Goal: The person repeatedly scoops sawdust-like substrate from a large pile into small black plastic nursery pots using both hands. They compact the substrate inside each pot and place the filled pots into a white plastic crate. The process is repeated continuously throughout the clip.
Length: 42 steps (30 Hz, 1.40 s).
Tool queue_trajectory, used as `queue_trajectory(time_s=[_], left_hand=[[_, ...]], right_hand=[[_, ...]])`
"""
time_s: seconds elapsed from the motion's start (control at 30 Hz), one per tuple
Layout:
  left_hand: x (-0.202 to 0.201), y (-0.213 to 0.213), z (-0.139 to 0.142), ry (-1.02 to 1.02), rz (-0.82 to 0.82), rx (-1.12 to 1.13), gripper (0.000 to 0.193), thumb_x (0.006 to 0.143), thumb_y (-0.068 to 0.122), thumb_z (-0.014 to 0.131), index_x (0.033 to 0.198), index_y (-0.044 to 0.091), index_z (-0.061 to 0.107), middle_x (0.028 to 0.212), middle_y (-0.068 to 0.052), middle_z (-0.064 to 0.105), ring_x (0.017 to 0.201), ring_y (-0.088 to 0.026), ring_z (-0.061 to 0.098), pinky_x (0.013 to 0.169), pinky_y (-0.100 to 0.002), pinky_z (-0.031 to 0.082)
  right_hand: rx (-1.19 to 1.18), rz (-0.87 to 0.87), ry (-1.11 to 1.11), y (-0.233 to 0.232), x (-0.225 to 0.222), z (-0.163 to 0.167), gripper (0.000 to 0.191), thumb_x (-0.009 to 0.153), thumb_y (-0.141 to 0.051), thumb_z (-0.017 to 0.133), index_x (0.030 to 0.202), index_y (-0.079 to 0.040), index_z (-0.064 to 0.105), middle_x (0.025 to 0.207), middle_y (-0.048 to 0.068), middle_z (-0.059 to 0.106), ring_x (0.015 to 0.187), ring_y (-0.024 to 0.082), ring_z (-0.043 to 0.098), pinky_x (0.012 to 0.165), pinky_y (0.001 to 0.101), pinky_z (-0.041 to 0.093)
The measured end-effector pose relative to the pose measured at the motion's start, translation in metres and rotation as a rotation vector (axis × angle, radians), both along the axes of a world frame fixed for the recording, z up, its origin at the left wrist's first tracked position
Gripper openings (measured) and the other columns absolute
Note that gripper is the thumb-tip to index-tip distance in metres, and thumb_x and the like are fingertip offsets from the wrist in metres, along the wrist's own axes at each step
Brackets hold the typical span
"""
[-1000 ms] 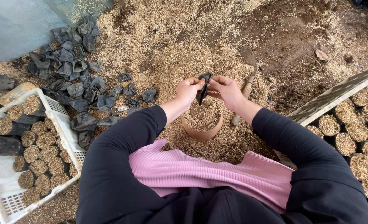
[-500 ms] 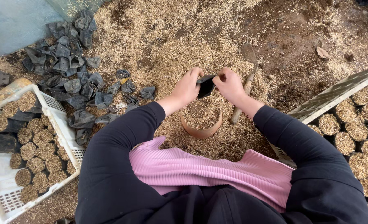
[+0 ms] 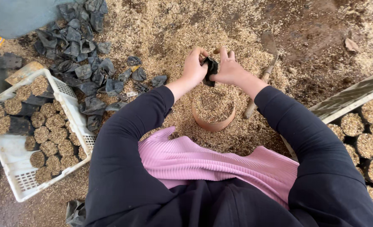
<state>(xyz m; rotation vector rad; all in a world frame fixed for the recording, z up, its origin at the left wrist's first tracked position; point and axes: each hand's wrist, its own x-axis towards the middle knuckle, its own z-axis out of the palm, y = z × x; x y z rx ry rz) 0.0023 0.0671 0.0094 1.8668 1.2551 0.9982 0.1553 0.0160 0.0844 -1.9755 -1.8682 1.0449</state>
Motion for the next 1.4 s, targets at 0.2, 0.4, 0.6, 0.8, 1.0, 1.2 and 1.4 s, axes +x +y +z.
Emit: queue_trajectory(time_s=[0.2,0.4,0.6,0.8,1.0,1.2,1.4], left_hand=[[-0.006,0.005,-0.005,-0.009,-0.023,-0.035,0.030,0.075,-0.008,0.066,0.097,0.012,0.062,0.100,-0.007,0.059,0.088,-0.021,0.061,0.078,-0.036,0.054],[-0.010,0.009,-0.005,0.008,-0.019,-0.121,0.028,0.078,-0.006,0.067,0.099,0.012,0.064,0.101,-0.008,0.058,0.089,-0.022,0.060,0.081,-0.036,0.053],[-0.012,0.010,0.021,0.141,-0.082,-0.166,0.034,0.076,-0.008,0.068,0.103,0.011,0.061,0.111,-0.009,0.055,0.096,-0.023,0.063,0.085,-0.036,0.054],[-0.039,0.028,0.046,0.518,-0.152,-0.221,0.042,0.074,-0.012,0.066,0.109,0.010,0.058,0.121,-0.011,0.049,0.101,-0.025,0.065,0.082,-0.035,0.059],[-0.038,0.013,0.027,0.697,-0.148,0.271,0.041,0.077,0.001,0.069,0.116,0.004,0.056,0.118,-0.015,0.053,0.107,-0.033,0.064,0.085,-0.043,0.055],[-0.077,0.013,0.030,0.517,-0.364,0.404,0.042,0.080,-0.005,0.062,0.120,0.005,0.052,0.121,-0.018,0.049,0.101,-0.040,0.062,0.078,-0.044,0.054],[-0.109,0.015,0.031,0.483,-0.260,0.009,0.027,0.090,-0.009,0.058,0.105,0.011,0.048,0.110,-0.014,0.047,0.088,-0.035,0.062,0.075,-0.047,0.051]], right_hand=[[-0.011,-0.001,0.137,0.010,-0.014,-0.031,0.088,0.082,-0.034,0.074,0.153,-0.007,0.030,0.144,0.028,0.048,0.128,0.042,0.056,0.109,0.0475,0.047],[0.125,0.024,0.074,0.008,-0.018,-0.040,0.100,0.080,-0.029,0.081,0.155,-0.003,0.022,0.141,0.030,0.048,0.125,0.043,0.058,0.106,0.0473,0.049],[0.287,0.019,-0.110,0.002,-0.028,-0.023,0.095,0.080,-0.007,0.075,0.157,-0.002,0.021,0.126,0.037,0.053,0.093,0.047,0.070,0.077,0.0472,0.063],[0.278,-0.085,0.022,0.033,-0.004,-0.019,0.049,0.079,0.002,0.074,0.125,-0.001,0.058,0.101,0.024,0.072,0.089,0.035,0.075,0.076,0.0436,0.061],[0.438,0.006,-0.059,0.043,-0.019,-0.049,0.033,0.076,0.004,0.076,0.107,0.001,0.065,0.098,0.024,0.073,0.092,0.037,0.072,0.082,0.0429,0.060],[0.035,0.051,0.306,0.054,-0.013,-0.048,0.050,0.087,-0.020,0.074,0.131,-0.004,0.057,0.124,0.017,0.068,0.107,0.029,0.069,0.090,0.0416,0.057],[-0.280,-0.026,0.314,0.059,-0.019,-0.047,0.072,0.096,-0.055,0.054,0.155,-0.017,0.036,0.159,0.022,0.038,0.137,0.039,0.050,0.112,0.0538,0.043]])
